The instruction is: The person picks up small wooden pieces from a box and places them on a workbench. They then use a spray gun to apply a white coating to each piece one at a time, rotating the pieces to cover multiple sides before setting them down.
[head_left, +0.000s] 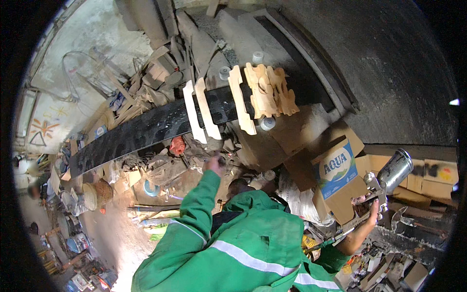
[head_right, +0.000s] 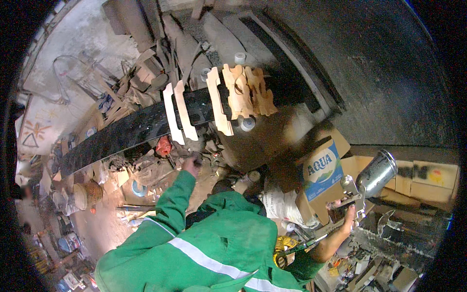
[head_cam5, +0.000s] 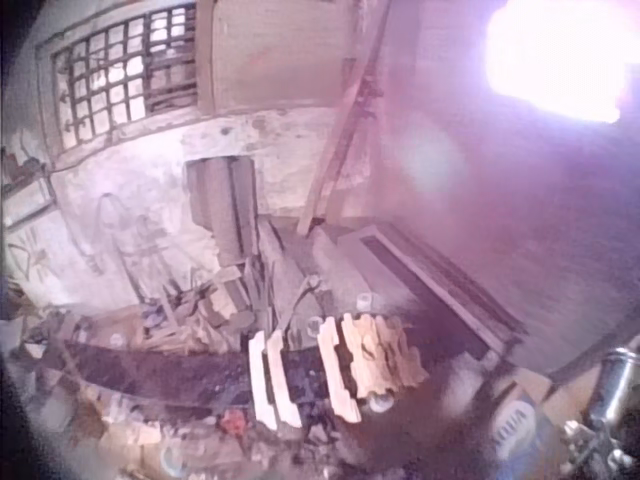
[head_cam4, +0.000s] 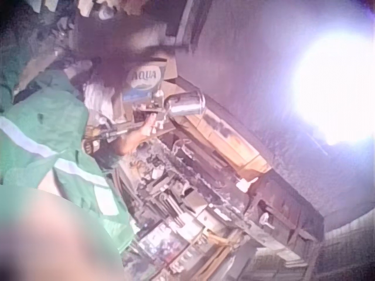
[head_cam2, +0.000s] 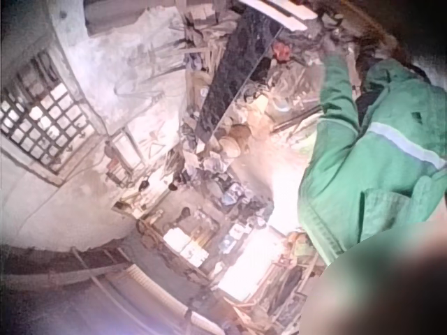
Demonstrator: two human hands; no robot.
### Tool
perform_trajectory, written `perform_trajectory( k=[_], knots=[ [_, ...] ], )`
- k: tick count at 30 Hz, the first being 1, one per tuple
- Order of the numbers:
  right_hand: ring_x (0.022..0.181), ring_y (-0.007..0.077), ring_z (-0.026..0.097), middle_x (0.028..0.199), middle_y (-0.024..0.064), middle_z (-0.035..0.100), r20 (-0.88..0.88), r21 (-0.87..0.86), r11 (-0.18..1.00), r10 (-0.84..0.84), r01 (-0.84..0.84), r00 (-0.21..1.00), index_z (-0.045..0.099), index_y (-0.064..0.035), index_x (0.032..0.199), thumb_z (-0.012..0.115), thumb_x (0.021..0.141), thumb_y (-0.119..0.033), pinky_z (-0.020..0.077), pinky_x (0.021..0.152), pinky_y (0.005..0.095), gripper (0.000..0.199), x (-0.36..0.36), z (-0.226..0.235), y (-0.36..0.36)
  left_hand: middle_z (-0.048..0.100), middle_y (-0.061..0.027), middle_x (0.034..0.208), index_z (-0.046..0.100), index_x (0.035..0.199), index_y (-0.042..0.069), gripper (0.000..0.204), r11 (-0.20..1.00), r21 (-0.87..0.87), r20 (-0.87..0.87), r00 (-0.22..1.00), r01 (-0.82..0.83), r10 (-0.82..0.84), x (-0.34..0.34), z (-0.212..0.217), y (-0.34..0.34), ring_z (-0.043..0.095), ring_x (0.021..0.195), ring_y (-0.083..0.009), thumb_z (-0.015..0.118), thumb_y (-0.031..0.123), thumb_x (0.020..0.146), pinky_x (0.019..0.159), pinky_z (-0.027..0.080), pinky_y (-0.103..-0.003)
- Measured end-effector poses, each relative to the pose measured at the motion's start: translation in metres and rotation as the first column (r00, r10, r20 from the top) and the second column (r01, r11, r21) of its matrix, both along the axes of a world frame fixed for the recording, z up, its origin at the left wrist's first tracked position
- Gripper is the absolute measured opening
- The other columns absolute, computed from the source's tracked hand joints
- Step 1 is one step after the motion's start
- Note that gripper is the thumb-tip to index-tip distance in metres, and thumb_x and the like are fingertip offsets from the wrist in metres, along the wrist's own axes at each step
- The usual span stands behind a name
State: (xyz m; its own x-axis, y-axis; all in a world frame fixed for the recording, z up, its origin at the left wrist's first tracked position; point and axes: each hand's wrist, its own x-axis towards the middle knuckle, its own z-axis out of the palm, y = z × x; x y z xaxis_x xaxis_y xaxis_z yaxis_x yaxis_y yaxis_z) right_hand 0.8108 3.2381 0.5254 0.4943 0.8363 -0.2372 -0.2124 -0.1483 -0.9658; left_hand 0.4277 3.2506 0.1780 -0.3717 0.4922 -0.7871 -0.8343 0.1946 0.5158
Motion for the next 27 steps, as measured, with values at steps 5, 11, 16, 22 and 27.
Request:
perform_trajectory(
  k=[5,11,16,22,27],
  knots=[
    [0.085,0.0159,0.058,0.094,0.0068,0.06,0.029,0.021,0.994,-0.112,0.111,0.993,0.054,-0.0034,0.11,0.046,0.093,-0.032,0.0466,0.078,0.0318,0.035,0.009,-0.001,-0.005,0.059,-0.0088,0.071,0.06,0.091,0.0,0.013,0.908,-0.111,-0.966,0.17,0.404,-0.194,0.066,0.043,0.079,0.058,0.064,-0.0289,0.058,0.006,0.08,0.064,0.049,-0.041],
    [0.088,0.0172,0.058,0.099,0.0079,0.06,0.012,0.0,0.992,-0.126,0.126,0.992,0.054,-0.0022,0.111,0.047,0.093,-0.033,0.0457,0.081,0.0315,0.036,0.023,0.001,-0.018,0.044,-0.0193,0.111,0.04,0.114,-0.005,0.068,0.528,-0.835,-0.549,-0.191,0.154,-0.813,0.068,0.059,0.163,0.047,0.102,-0.0362,0.072,0.031,0.066,0.087,0.042,-0.042],
    [0.091,0.0171,0.058,0.105,0.0078,0.059,0.017,0.004,0.983,-0.181,0.181,0.983,0.052,-0.0014,0.116,0.046,0.094,-0.033,0.0453,0.083,0.031,0.04,0.038,0.005,-0.032,0.044,-0.0214,0.112,0.038,0.113,-0.008,0.072,0.449,-0.875,-0.478,-0.174,0.182,-0.861,0.066,0.046,0.169,0.047,0.103,-0.0368,0.07,0.038,0.067,0.089,0.042,-0.042],
    [0.093,0.0172,0.058,0.106,0.0079,0.059,0.016,0.016,0.969,-0.248,0.248,0.969,0.052,-0.0014,0.117,0.046,0.094,-0.033,0.0453,0.083,0.0314,0.04,0.061,0.002,-0.039,0.057,-0.0244,0.099,0.05,0.104,-0.008,0.052,0.778,-0.613,-0.787,-0.022,0.138,-0.616,0.031,0.015,0.168,0.058,0.09,-0.0342,0.068,0.027,0.07,0.077,0.049,-0.04],
    [0.089,0.0173,0.059,0.1,0.0071,0.06,0.045,0.036,0.981,-0.193,0.191,0.98,0.054,-0.0034,0.112,0.048,0.092,-0.032,0.0465,0.079,0.031,0.036,0.072,-0.001,-0.034,0.057,-0.0159,0.105,0.049,0.116,-0.001,0.046,0.97,0.236,-0.691,0.711,0.053,0.129,-0.024,0.007,0.176,0.06,0.088,-0.0256,0.059,-0.006,0.071,0.062,0.055,-0.034]
  ],
)
